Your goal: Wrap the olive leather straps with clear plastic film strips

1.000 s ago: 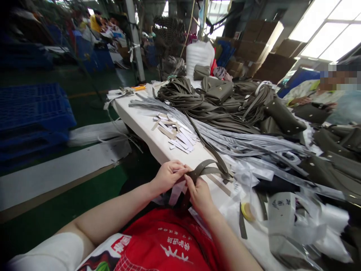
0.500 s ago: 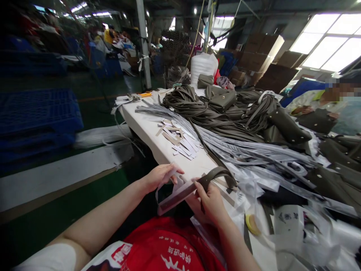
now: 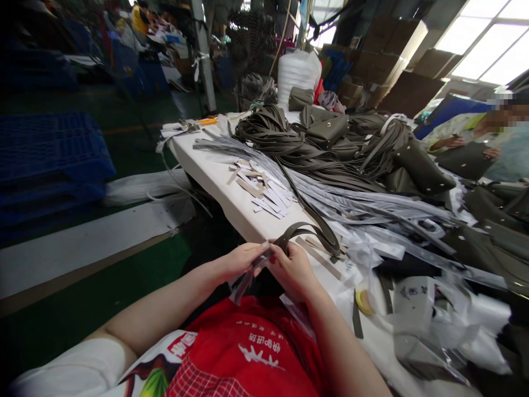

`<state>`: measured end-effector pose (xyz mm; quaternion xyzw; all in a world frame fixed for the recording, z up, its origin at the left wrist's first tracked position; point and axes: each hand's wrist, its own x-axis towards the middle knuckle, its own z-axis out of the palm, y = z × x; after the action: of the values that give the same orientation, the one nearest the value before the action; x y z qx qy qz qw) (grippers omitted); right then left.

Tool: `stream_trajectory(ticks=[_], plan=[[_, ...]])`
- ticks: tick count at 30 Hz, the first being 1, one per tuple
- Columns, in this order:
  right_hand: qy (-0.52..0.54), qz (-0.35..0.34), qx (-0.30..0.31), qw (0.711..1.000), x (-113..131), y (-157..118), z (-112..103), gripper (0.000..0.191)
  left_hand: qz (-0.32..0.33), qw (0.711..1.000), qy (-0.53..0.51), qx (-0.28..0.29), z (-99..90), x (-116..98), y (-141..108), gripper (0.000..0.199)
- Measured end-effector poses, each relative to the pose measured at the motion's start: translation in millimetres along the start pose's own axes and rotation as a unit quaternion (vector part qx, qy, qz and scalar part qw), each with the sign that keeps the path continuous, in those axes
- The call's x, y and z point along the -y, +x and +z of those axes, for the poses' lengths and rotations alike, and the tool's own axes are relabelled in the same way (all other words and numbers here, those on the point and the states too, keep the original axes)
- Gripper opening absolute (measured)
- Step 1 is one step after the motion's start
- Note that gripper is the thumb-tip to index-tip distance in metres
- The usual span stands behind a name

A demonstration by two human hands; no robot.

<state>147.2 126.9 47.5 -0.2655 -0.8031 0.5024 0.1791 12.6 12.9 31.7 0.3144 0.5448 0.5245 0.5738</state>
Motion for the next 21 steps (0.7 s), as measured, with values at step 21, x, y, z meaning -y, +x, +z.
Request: stream_trajectory(ticks=[21], plan=[[0.025, 0.034, -0.108, 0.993, -10, -28, 13, 0.034, 0.038, 0.983, -0.181, -0.011, -16.3, -16, -5, 0.041]])
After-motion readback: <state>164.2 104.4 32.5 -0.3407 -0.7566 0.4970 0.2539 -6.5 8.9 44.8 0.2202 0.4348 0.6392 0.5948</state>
